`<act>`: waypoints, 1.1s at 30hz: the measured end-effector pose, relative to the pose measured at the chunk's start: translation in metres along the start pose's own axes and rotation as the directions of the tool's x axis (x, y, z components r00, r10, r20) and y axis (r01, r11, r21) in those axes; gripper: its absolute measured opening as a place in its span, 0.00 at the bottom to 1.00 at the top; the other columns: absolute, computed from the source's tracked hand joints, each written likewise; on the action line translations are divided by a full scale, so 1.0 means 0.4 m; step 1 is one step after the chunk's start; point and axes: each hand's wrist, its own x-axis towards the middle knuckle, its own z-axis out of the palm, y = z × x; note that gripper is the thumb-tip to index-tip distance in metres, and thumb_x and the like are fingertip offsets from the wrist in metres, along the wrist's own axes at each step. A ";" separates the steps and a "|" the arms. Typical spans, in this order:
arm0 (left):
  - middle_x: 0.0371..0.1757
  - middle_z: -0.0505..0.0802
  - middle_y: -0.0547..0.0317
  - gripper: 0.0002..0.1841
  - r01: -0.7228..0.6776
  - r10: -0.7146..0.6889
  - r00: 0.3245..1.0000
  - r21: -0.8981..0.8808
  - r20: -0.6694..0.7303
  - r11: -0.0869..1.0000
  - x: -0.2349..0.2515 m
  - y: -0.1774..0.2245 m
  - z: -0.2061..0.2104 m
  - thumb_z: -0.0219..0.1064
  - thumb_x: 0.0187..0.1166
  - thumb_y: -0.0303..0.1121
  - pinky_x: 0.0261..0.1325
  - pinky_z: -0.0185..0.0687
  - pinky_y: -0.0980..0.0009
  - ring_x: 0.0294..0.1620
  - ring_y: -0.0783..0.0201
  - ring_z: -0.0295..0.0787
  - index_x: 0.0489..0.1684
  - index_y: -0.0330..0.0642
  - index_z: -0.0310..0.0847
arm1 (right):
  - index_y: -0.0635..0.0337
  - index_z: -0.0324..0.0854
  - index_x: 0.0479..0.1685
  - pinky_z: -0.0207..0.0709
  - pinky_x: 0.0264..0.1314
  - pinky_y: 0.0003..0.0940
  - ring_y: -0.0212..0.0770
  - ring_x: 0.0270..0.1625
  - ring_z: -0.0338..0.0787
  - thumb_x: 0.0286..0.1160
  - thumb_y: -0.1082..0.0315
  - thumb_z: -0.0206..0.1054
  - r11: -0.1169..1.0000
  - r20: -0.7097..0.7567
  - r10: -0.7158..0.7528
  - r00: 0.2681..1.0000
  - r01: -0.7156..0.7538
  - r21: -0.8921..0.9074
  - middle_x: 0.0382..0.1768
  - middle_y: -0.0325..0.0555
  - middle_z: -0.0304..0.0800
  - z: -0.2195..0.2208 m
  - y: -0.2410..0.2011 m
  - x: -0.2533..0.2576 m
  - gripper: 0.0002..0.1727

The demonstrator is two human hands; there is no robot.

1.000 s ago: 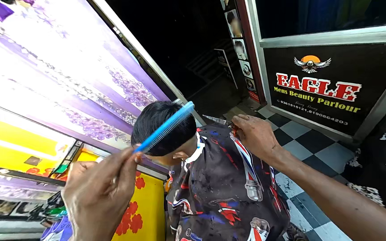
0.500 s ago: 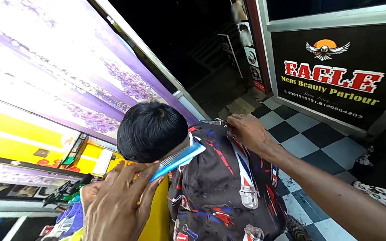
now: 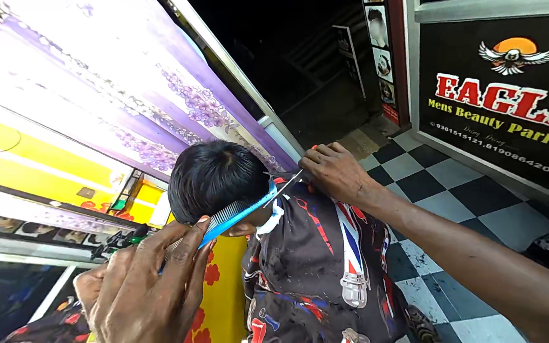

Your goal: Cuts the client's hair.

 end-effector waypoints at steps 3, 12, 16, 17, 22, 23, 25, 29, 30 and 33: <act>0.52 0.93 0.46 0.16 -0.006 0.007 0.999 0.024 -0.045 1.000 0.002 0.003 0.006 0.68 0.82 0.41 0.46 0.62 0.48 0.39 0.48 0.82 0.63 0.47 0.92 | 0.57 0.85 0.53 0.78 0.55 0.50 0.53 0.56 0.88 0.73 0.73 0.71 0.999 0.008 -0.034 0.999 0.034 0.007 0.50 0.49 0.90 -0.017 -0.016 0.029 0.11; 0.51 0.93 0.48 0.16 0.007 -0.005 0.995 0.016 -0.096 1.000 -0.004 0.001 0.016 0.69 0.82 0.41 0.48 0.61 0.50 0.41 0.51 0.82 0.62 0.49 0.92 | 0.56 0.89 0.44 0.82 0.50 0.48 0.50 0.49 0.94 0.71 0.81 0.69 0.998 -0.003 -0.060 0.998 0.060 0.006 0.42 0.47 0.95 -0.030 -0.004 0.010 0.11; 0.51 0.93 0.47 0.16 -0.004 0.008 0.994 0.036 -0.105 0.999 0.003 0.001 0.012 0.69 0.82 0.42 0.47 0.62 0.50 0.39 0.50 0.82 0.62 0.49 0.92 | 0.56 0.85 0.53 0.79 0.52 0.50 0.54 0.58 0.88 0.68 0.71 0.75 0.999 0.022 -0.032 0.999 0.033 -0.008 0.51 0.48 0.90 -0.037 -0.016 0.032 0.15; 0.51 0.93 0.47 0.16 -0.007 0.010 0.994 0.036 -0.105 0.999 0.005 0.001 0.011 0.69 0.82 0.42 0.47 0.61 0.50 0.39 0.50 0.82 0.62 0.49 0.92 | 0.56 0.85 0.53 0.79 0.50 0.49 0.53 0.56 0.88 0.68 0.71 0.74 0.999 0.010 -0.048 0.999 0.048 -0.010 0.50 0.48 0.90 -0.042 -0.023 0.039 0.14; 0.52 0.93 0.48 0.15 -0.004 0.007 0.994 0.034 -0.111 0.999 0.010 0.001 0.009 0.68 0.83 0.42 0.48 0.61 0.50 0.41 0.50 0.83 0.62 0.50 0.92 | 0.57 0.89 0.47 0.82 0.47 0.46 0.51 0.48 0.93 0.71 0.80 0.70 0.996 -0.040 -0.080 0.996 0.082 0.032 0.43 0.48 0.95 -0.050 -0.020 0.023 0.11; 0.52 0.93 0.48 0.15 -0.005 0.008 0.994 0.030 -0.109 1.000 0.011 0.000 0.008 0.68 0.83 0.41 0.48 0.62 0.50 0.42 0.51 0.83 0.62 0.50 0.92 | 0.58 0.90 0.44 0.82 0.46 0.46 0.51 0.46 0.93 0.71 0.81 0.69 0.996 -0.064 -0.072 0.995 0.075 0.048 0.41 0.48 0.95 -0.043 -0.013 0.014 0.10; 0.52 0.93 0.48 0.15 -0.005 0.008 0.994 0.023 -0.112 1.000 0.014 0.000 0.005 0.68 0.83 0.41 0.48 0.61 0.51 0.42 0.50 0.83 0.62 0.49 0.92 | 0.57 0.90 0.45 0.83 0.48 0.47 0.51 0.48 0.94 0.70 0.81 0.70 0.998 -0.056 -0.032 0.998 0.035 0.048 0.43 0.48 0.95 -0.037 -0.006 0.007 0.11; 0.51 0.93 0.48 0.16 -0.006 0.009 0.994 0.028 -0.113 1.000 0.020 -0.001 0.002 0.69 0.82 0.41 0.48 0.61 0.50 0.42 0.51 0.83 0.63 0.50 0.92 | 0.56 0.85 0.52 0.80 0.47 0.47 0.53 0.56 0.88 0.71 0.73 0.73 1.000 -0.007 -0.022 1.000 0.023 0.019 0.49 0.47 0.90 -0.044 -0.021 0.032 0.12; 0.51 0.93 0.48 0.16 -0.009 0.012 0.993 0.029 -0.116 1.000 0.022 -0.002 0.002 0.68 0.82 0.41 0.47 0.61 0.51 0.41 0.51 0.83 0.63 0.50 0.92 | 0.56 0.86 0.51 0.80 0.46 0.45 0.52 0.54 0.89 0.72 0.73 0.72 0.999 -0.025 -0.044 0.999 0.044 0.019 0.47 0.47 0.90 -0.046 -0.025 0.037 0.11; 0.51 0.93 0.49 0.16 -0.015 0.019 0.991 0.034 -0.130 0.999 0.022 0.000 0.001 0.68 0.82 0.41 0.49 0.61 0.51 0.42 0.52 0.83 0.63 0.50 0.91 | 0.57 0.88 0.49 0.83 0.47 0.44 0.51 0.50 0.92 0.71 0.79 0.71 0.996 -0.078 -0.061 0.995 0.066 0.061 0.44 0.48 0.94 -0.051 -0.027 0.029 0.11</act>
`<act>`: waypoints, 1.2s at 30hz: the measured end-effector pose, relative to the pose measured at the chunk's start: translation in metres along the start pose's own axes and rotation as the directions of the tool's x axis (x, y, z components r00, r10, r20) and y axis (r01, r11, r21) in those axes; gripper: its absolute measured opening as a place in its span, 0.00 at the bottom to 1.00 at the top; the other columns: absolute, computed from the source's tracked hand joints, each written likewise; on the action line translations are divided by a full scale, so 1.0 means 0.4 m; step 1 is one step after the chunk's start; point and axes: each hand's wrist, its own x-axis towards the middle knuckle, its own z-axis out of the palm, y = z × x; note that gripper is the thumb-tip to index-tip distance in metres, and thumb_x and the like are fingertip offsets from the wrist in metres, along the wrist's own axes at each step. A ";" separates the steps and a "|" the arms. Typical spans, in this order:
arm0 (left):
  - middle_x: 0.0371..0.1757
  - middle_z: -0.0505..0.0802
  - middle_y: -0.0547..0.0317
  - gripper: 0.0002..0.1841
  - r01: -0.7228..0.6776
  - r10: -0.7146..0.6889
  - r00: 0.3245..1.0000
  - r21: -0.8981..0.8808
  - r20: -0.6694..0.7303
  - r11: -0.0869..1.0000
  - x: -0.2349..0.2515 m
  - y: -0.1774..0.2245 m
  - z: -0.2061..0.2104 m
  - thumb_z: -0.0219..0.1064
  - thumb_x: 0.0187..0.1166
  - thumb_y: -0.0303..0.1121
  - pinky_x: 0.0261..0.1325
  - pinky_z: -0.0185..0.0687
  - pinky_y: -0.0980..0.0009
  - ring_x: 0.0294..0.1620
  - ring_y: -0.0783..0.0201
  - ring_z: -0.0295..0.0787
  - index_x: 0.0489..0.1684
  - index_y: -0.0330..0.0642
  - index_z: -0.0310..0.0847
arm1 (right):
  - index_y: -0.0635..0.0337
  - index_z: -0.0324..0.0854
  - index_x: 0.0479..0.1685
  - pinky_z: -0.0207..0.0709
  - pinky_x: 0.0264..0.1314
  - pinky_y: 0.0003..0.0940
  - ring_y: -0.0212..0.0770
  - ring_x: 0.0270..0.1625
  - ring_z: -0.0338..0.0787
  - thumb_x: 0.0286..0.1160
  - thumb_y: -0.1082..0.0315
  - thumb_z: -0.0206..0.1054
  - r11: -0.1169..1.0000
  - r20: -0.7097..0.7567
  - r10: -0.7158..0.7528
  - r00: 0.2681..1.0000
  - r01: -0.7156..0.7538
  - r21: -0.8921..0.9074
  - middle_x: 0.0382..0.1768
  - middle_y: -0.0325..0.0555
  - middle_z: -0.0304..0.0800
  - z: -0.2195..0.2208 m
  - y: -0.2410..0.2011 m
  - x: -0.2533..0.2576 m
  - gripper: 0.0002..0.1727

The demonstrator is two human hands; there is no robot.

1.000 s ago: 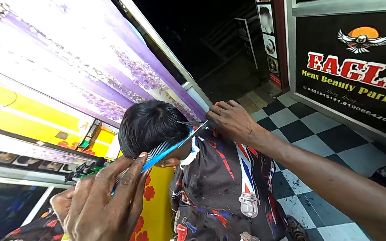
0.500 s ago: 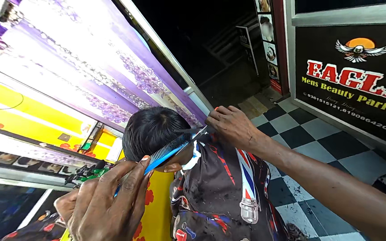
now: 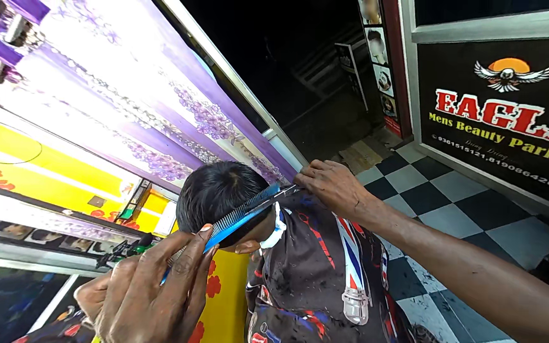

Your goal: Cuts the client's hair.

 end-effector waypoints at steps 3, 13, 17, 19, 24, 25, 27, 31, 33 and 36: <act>0.51 0.92 0.50 0.16 -0.020 0.022 0.999 -0.053 0.041 0.998 -0.006 0.001 -0.012 0.67 0.84 0.44 0.51 0.59 0.52 0.44 0.53 0.81 0.64 0.51 0.89 | 0.57 0.89 0.48 0.86 0.52 0.46 0.50 0.49 0.94 0.69 0.82 0.72 0.999 -0.001 0.050 0.999 -0.050 0.018 0.44 0.47 0.95 0.005 0.025 -0.036 0.13; 0.52 0.92 0.46 0.20 -0.078 0.064 0.948 0.031 0.310 0.997 0.079 0.020 -0.052 0.59 0.86 0.45 0.46 0.64 0.45 0.40 0.46 0.84 0.65 0.50 0.91 | 0.55 0.89 0.50 0.84 0.49 0.48 0.50 0.50 0.93 0.66 0.74 0.76 0.995 0.068 0.087 0.994 -0.090 0.050 0.46 0.46 0.95 0.039 0.070 -0.054 0.13; 0.52 0.92 0.45 0.20 -0.066 0.047 0.976 0.081 0.215 0.995 0.107 0.020 -0.034 0.60 0.86 0.45 0.44 0.64 0.44 0.37 0.45 0.83 0.65 0.48 0.91 | 0.54 0.86 0.57 0.81 0.57 0.52 0.52 0.62 0.89 0.53 0.57 0.87 0.998 0.206 0.053 0.977 -0.061 0.032 0.56 0.47 0.92 0.034 0.057 -0.006 0.29; 0.53 0.92 0.45 0.19 -0.070 0.054 0.984 0.092 0.171 0.993 0.109 0.016 -0.022 0.61 0.86 0.44 0.45 0.64 0.45 0.38 0.45 0.84 0.66 0.48 0.91 | 0.54 0.85 0.58 0.81 0.55 0.52 0.53 0.61 0.89 0.51 0.54 0.88 0.999 0.217 0.013 0.976 -0.021 0.035 0.55 0.47 0.91 0.031 0.055 0.015 0.32; 0.53 0.93 0.47 0.16 -0.093 0.085 0.992 0.088 0.096 0.992 0.103 0.013 -0.005 0.64 0.85 0.40 0.47 0.62 0.47 0.40 0.48 0.83 0.64 0.48 0.91 | 0.56 0.87 0.52 0.83 0.50 0.49 0.52 0.51 0.92 0.62 0.71 0.80 0.994 0.107 -0.068 0.992 0.058 0.092 0.45 0.48 0.93 0.011 0.042 0.044 0.17; 0.53 0.93 0.48 0.17 -0.093 0.085 0.992 0.086 0.094 0.992 0.103 0.012 -0.004 0.64 0.85 0.40 0.47 0.61 0.47 0.40 0.49 0.83 0.64 0.48 0.91 | 0.56 0.88 0.48 0.84 0.49 0.48 0.51 0.48 0.93 0.65 0.76 0.77 0.992 0.091 -0.071 0.993 0.061 0.109 0.42 0.48 0.93 0.006 0.042 0.040 0.13; 0.52 0.93 0.48 0.17 -0.088 0.081 0.992 0.075 0.094 0.993 0.104 0.012 -0.004 0.64 0.85 0.41 0.47 0.61 0.47 0.39 0.49 0.83 0.64 0.48 0.91 | 0.56 0.89 0.45 0.85 0.50 0.47 0.50 0.45 0.94 0.67 0.80 0.73 0.992 0.108 -0.055 0.993 0.042 0.117 0.38 0.47 0.94 0.001 0.055 0.024 0.11; 0.53 0.93 0.49 0.17 -0.083 0.075 0.991 0.070 0.107 0.994 0.105 0.009 -0.005 0.63 0.85 0.42 0.48 0.62 0.47 0.41 0.49 0.83 0.65 0.50 0.91 | 0.53 0.89 0.48 0.83 0.49 0.48 0.49 0.48 0.93 0.65 0.76 0.77 0.998 0.148 -0.004 0.989 -0.006 0.068 0.42 0.45 0.94 0.012 0.073 0.009 0.13; 0.53 0.93 0.49 0.17 -0.082 0.075 0.992 0.066 0.101 0.994 0.106 0.008 -0.005 0.63 0.85 0.42 0.47 0.62 0.47 0.40 0.49 0.83 0.65 0.50 0.91 | 0.53 0.87 0.53 0.83 0.49 0.49 0.51 0.56 0.90 0.57 0.68 0.84 0.999 0.157 -0.005 0.988 -0.004 0.052 0.50 0.45 0.92 0.009 0.063 0.028 0.21; 0.52 0.93 0.48 0.17 -0.077 0.071 0.994 0.064 0.087 0.995 0.108 0.005 -0.002 0.64 0.85 0.42 0.47 0.62 0.47 0.39 0.49 0.83 0.65 0.50 0.91 | 0.56 0.87 0.51 0.84 0.48 0.49 0.52 0.54 0.91 0.60 0.71 0.82 0.995 0.115 -0.030 0.993 0.019 0.095 0.46 0.47 0.93 0.003 0.040 0.058 0.18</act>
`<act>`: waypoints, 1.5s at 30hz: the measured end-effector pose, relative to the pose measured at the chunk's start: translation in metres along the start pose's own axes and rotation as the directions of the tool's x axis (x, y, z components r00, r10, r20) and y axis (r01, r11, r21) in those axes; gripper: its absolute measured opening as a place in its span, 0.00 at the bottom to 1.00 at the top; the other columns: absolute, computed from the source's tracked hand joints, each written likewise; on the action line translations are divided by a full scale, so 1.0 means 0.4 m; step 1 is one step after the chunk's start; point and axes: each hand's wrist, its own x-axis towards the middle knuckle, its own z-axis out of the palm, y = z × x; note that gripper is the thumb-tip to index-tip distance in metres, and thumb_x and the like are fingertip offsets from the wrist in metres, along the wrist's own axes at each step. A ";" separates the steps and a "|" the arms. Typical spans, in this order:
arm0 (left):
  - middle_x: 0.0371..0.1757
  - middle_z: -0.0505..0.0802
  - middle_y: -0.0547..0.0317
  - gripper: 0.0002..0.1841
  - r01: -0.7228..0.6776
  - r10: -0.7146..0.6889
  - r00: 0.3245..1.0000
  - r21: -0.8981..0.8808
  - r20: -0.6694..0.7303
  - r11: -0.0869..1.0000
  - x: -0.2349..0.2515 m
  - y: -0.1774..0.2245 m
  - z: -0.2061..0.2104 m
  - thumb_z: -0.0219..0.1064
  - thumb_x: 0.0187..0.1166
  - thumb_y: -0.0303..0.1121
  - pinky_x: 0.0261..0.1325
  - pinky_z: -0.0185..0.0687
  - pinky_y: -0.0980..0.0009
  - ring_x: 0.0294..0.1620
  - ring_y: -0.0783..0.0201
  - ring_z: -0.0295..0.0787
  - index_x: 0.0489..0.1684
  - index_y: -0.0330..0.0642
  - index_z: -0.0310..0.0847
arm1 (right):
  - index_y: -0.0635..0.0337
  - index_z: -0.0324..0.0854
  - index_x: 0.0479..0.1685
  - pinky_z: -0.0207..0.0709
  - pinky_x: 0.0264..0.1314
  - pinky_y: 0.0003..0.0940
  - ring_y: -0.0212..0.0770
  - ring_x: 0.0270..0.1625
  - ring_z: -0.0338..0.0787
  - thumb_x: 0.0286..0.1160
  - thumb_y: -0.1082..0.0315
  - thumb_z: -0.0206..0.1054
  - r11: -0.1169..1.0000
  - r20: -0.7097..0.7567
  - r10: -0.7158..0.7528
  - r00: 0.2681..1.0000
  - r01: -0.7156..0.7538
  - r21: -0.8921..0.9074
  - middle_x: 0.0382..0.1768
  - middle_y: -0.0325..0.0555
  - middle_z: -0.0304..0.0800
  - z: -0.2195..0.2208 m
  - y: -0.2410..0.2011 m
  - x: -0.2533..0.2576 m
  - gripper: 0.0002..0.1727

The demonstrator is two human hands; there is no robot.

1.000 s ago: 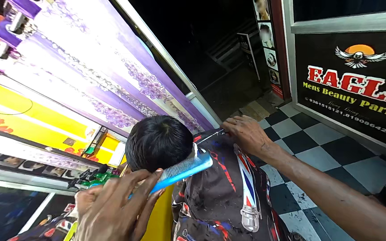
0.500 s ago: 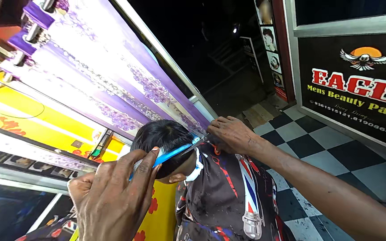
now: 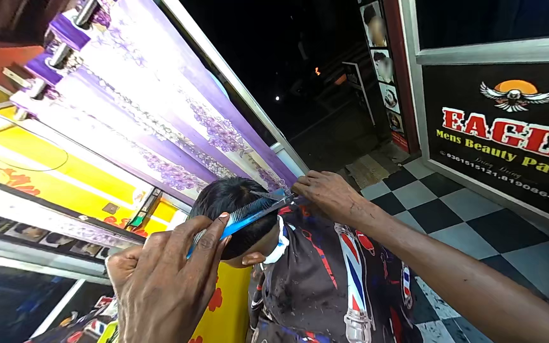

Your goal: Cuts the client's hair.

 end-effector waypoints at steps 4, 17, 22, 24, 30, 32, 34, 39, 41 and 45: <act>0.51 0.92 0.47 0.18 -0.008 0.007 0.999 -0.020 -0.045 1.000 -0.015 0.000 0.001 0.66 0.84 0.42 0.49 0.62 0.48 0.39 0.49 0.82 0.66 0.48 0.90 | 0.56 0.90 0.46 0.87 0.47 0.45 0.49 0.43 0.93 0.66 0.81 0.74 0.998 -0.071 0.006 0.997 -0.001 0.069 0.39 0.46 0.94 -0.001 0.008 -0.028 0.13; 0.49 0.93 0.45 0.24 0.001 -0.004 0.992 0.026 0.129 1.000 0.071 -0.028 -0.006 0.53 0.86 0.50 0.44 0.66 0.42 0.39 0.44 0.86 0.61 0.48 0.93 | 0.54 0.88 0.54 0.82 0.54 0.51 0.50 0.53 0.92 0.58 0.65 0.84 0.999 0.076 -0.005 0.997 0.001 0.051 0.50 0.46 0.93 0.007 0.107 -0.027 0.21; 0.55 0.93 0.47 0.22 -0.022 0.021 0.997 0.013 0.077 1.000 0.087 -0.048 0.010 0.56 0.85 0.47 0.47 0.65 0.42 0.42 0.44 0.86 0.63 0.47 0.92 | 0.51 0.86 0.59 0.80 0.56 0.49 0.49 0.58 0.88 0.54 0.51 0.87 0.999 0.239 -0.051 0.970 0.047 0.023 0.52 0.43 0.90 -0.015 0.099 0.041 0.30; 0.55 0.93 0.47 0.20 -0.034 0.035 0.998 -0.004 0.055 0.999 0.083 -0.047 0.010 0.58 0.85 0.45 0.47 0.64 0.43 0.42 0.46 0.85 0.63 0.47 0.92 | 0.51 0.85 0.58 0.79 0.54 0.48 0.48 0.56 0.88 0.56 0.53 0.86 0.997 0.228 -0.080 0.970 0.078 0.020 0.51 0.43 0.90 -0.026 0.086 0.062 0.29; 0.50 0.93 0.49 0.28 0.011 -0.010 1.000 -0.038 0.024 0.999 0.073 -0.032 0.005 0.60 0.86 0.49 0.46 0.64 0.45 0.39 0.48 0.85 0.81 0.47 0.76 | 0.53 0.89 0.49 0.84 0.49 0.47 0.49 0.46 0.92 0.65 0.77 0.76 0.994 0.110 -0.110 0.988 0.109 0.021 0.41 0.45 0.94 -0.059 0.070 0.057 0.14; 0.50 0.94 0.49 0.30 0.030 -0.029 0.999 -0.059 0.017 0.998 0.070 -0.032 0.004 0.61 0.85 0.49 0.47 0.64 0.45 0.38 0.48 0.84 0.84 0.46 0.72 | 0.54 0.89 0.47 0.85 0.45 0.48 0.50 0.43 0.93 0.69 0.77 0.74 0.996 0.112 -0.088 0.990 0.087 0.017 0.38 0.46 0.94 -0.061 0.084 0.045 0.11; 0.51 0.94 0.49 0.31 0.033 -0.033 0.999 -0.075 0.008 0.997 0.068 -0.032 0.004 0.62 0.85 0.50 0.47 0.64 0.46 0.38 0.49 0.84 0.86 0.46 0.70 | 0.53 0.89 0.48 0.84 0.46 0.49 0.50 0.45 0.93 0.65 0.75 0.77 0.997 0.136 -0.080 0.987 0.082 -0.012 0.40 0.45 0.94 -0.066 0.087 0.043 0.13; 0.56 0.95 0.50 0.38 0.047 -0.048 0.999 -0.120 -0.006 0.992 0.060 -0.037 0.010 0.65 0.83 0.51 0.49 0.66 0.46 0.42 0.50 0.86 0.91 0.46 0.60 | 0.56 0.87 0.52 0.84 0.44 0.46 0.50 0.49 0.92 0.58 0.74 0.82 0.985 0.088 -0.160 0.983 0.164 -0.046 0.44 0.46 0.92 -0.090 0.036 0.070 0.19; 0.56 0.94 0.52 0.39 0.057 -0.060 0.998 -0.143 -0.014 0.988 0.054 -0.040 0.009 0.67 0.82 0.51 0.50 0.66 0.47 0.42 0.52 0.86 0.91 0.45 0.60 | 0.55 0.87 0.49 0.83 0.43 0.45 0.49 0.45 0.91 0.66 0.77 0.76 0.987 0.067 -0.156 0.986 0.159 -0.041 0.40 0.46 0.92 -0.099 0.027 0.068 0.14; 0.52 0.95 0.47 0.22 0.149 -0.161 0.983 -0.123 -0.089 0.981 0.049 -0.048 -0.004 0.63 0.84 0.48 0.49 0.69 0.43 0.45 0.49 0.91 0.68 0.43 0.86 | 0.53 0.89 0.46 0.84 0.39 0.44 0.47 0.40 0.92 0.68 0.76 0.75 0.997 0.016 -0.063 0.998 0.064 -0.039 0.36 0.43 0.92 -0.099 0.029 0.040 0.11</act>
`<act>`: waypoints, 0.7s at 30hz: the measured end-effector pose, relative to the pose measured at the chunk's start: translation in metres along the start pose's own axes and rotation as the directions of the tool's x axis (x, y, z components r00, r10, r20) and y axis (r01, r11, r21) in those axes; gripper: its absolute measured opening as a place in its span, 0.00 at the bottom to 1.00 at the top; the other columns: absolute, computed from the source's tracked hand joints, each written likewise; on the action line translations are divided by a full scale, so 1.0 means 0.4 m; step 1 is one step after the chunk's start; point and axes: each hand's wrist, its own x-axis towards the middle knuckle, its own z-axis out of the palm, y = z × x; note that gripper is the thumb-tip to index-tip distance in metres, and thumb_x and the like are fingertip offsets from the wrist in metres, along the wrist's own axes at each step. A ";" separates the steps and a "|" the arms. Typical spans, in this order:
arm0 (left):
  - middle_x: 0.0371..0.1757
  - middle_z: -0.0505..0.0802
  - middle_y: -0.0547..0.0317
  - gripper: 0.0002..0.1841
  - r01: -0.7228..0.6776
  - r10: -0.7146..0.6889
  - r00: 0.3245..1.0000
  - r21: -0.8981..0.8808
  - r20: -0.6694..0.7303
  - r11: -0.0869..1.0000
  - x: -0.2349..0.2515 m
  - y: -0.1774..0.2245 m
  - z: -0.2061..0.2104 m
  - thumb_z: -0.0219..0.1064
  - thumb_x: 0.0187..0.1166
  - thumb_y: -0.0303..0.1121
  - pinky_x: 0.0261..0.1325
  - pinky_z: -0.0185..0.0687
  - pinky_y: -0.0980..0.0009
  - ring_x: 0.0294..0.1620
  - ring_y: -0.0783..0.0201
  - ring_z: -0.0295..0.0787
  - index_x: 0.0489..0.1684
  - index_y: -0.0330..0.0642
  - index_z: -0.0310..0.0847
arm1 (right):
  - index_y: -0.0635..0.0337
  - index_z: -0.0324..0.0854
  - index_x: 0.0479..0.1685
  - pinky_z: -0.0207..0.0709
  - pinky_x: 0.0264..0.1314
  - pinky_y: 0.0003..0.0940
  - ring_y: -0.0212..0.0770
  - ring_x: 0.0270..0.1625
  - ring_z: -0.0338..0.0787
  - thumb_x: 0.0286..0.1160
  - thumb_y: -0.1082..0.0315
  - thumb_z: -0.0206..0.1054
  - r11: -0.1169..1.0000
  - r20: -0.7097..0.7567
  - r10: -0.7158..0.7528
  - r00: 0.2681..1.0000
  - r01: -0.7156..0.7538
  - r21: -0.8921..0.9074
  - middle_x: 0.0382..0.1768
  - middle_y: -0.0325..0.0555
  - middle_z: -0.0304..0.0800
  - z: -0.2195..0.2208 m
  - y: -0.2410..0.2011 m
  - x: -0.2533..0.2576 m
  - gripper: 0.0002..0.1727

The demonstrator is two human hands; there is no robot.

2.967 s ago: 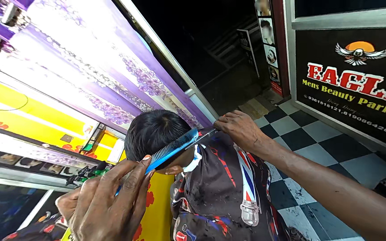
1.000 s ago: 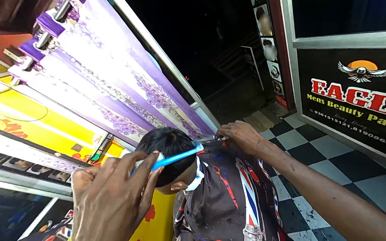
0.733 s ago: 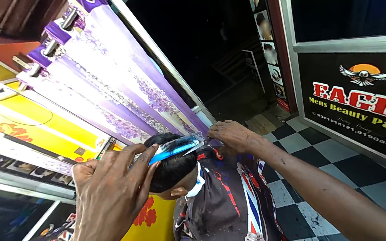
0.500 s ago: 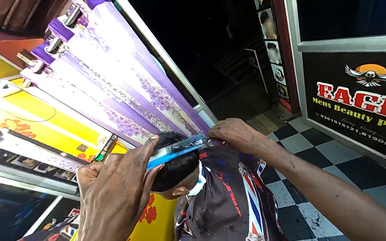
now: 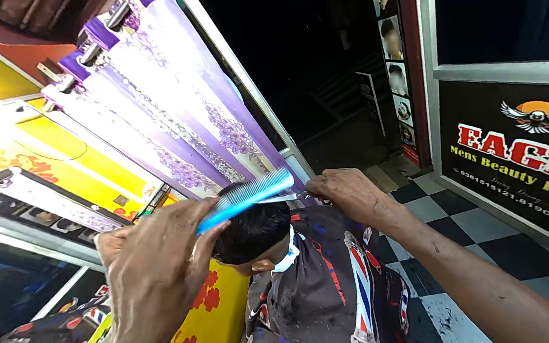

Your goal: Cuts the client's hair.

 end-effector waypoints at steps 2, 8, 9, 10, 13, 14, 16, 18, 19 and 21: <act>0.46 0.94 0.48 0.19 0.149 -0.150 0.989 -0.080 -0.001 0.986 0.006 -0.015 -0.005 0.61 0.85 0.46 0.45 0.70 0.45 0.39 0.53 0.88 0.55 0.41 0.90 | 0.54 0.90 0.51 0.85 0.45 0.48 0.51 0.47 0.93 0.64 0.76 0.78 0.995 -0.082 0.101 0.992 -0.101 0.004 0.44 0.46 0.95 0.010 -0.009 -0.018 0.16; 0.33 0.94 0.76 0.18 0.311 -0.246 0.939 -0.284 0.242 0.907 -0.069 -0.046 0.002 0.59 0.84 0.52 0.40 0.84 0.62 0.33 0.76 0.89 0.49 0.55 0.93 | 0.58 0.89 0.47 0.88 0.44 0.52 0.52 0.43 0.95 0.70 0.76 0.74 0.940 -0.264 0.342 0.902 -0.327 0.099 0.44 0.48 0.95 0.035 -0.018 -0.077 0.09; 0.34 0.95 0.73 0.18 0.276 -0.219 0.951 -0.283 0.217 0.919 -0.089 -0.037 0.001 0.59 0.84 0.50 0.42 0.82 0.60 0.34 0.74 0.90 0.49 0.53 0.94 | 0.59 0.89 0.47 0.88 0.44 0.52 0.52 0.43 0.95 0.69 0.77 0.74 0.940 -0.263 0.341 0.902 -0.331 0.086 0.44 0.49 0.95 0.032 -0.015 -0.086 0.09; 0.35 0.96 0.69 0.18 0.242 -0.192 0.962 -0.282 0.192 0.928 -0.109 -0.027 0.000 0.59 0.85 0.48 0.42 0.79 0.59 0.34 0.72 0.89 0.47 0.51 0.95 | 0.59 0.89 0.47 0.88 0.44 0.52 0.52 0.44 0.95 0.69 0.78 0.74 0.940 -0.257 0.339 0.905 -0.332 0.074 0.43 0.50 0.95 0.026 -0.013 -0.094 0.09; 0.35 0.96 0.64 0.17 0.174 -0.127 0.976 -0.283 0.179 0.943 -0.176 -0.001 0.001 0.59 0.87 0.45 0.41 0.74 0.58 0.32 0.68 0.88 0.47 0.49 0.95 | 0.59 0.89 0.45 0.88 0.43 0.52 0.53 0.43 0.95 0.69 0.78 0.74 0.943 -0.220 0.326 0.919 -0.333 0.008 0.42 0.49 0.94 0.010 -0.009 -0.112 0.09; 0.35 0.96 0.62 0.16 0.163 -0.113 0.976 -0.282 0.186 0.945 -0.198 0.008 0.006 0.60 0.87 0.45 0.41 0.72 0.58 0.31 0.67 0.87 0.47 0.49 0.95 | 0.59 0.89 0.44 0.87 0.43 0.52 0.53 0.43 0.94 0.68 0.78 0.74 0.944 -0.204 0.320 0.925 -0.330 -0.017 0.41 0.49 0.94 0.006 -0.006 -0.118 0.08; 0.35 0.97 0.62 0.16 0.146 -0.094 0.976 -0.270 0.196 0.952 -0.243 0.017 0.023 0.60 0.88 0.45 0.43 0.72 0.57 0.31 0.66 0.89 0.47 0.51 0.94 | 0.58 0.90 0.45 0.87 0.47 0.53 0.54 0.46 0.94 0.69 0.79 0.74 0.946 -0.158 0.304 0.940 -0.317 -0.069 0.44 0.49 0.95 -0.002 0.001 -0.129 0.10; 0.37 0.97 0.64 0.16 0.170 -0.114 0.971 -0.278 0.208 0.945 -0.282 0.016 0.041 0.59 0.88 0.47 0.47 0.70 0.57 0.33 0.69 0.89 0.46 0.55 0.94 | 0.57 0.90 0.48 0.86 0.51 0.54 0.55 0.50 0.94 0.67 0.79 0.74 0.947 -0.115 0.283 0.952 -0.296 -0.121 0.47 0.49 0.95 -0.012 0.008 -0.137 0.12; 0.40 0.97 0.66 0.16 0.196 -0.133 0.966 -0.298 0.220 0.934 -0.296 0.011 0.047 0.59 0.88 0.49 0.49 0.70 0.57 0.36 0.70 0.89 0.47 0.58 0.95 | 0.57 0.89 0.49 0.85 0.51 0.55 0.56 0.51 0.93 0.66 0.80 0.75 0.948 -0.096 0.273 0.957 -0.285 -0.144 0.48 0.50 0.95 -0.018 0.009 -0.141 0.13; 0.48 0.96 0.68 0.17 0.252 -0.167 0.954 -0.362 0.250 0.898 -0.314 -0.006 0.055 0.62 0.85 0.54 0.53 0.72 0.54 0.46 0.71 0.89 0.53 0.61 0.94 | 0.58 0.90 0.47 0.85 0.47 0.54 0.56 0.47 0.94 0.65 0.82 0.75 0.946 -0.105 0.248 0.963 -0.264 -0.186 0.46 0.50 0.95 -0.027 0.008 -0.146 0.14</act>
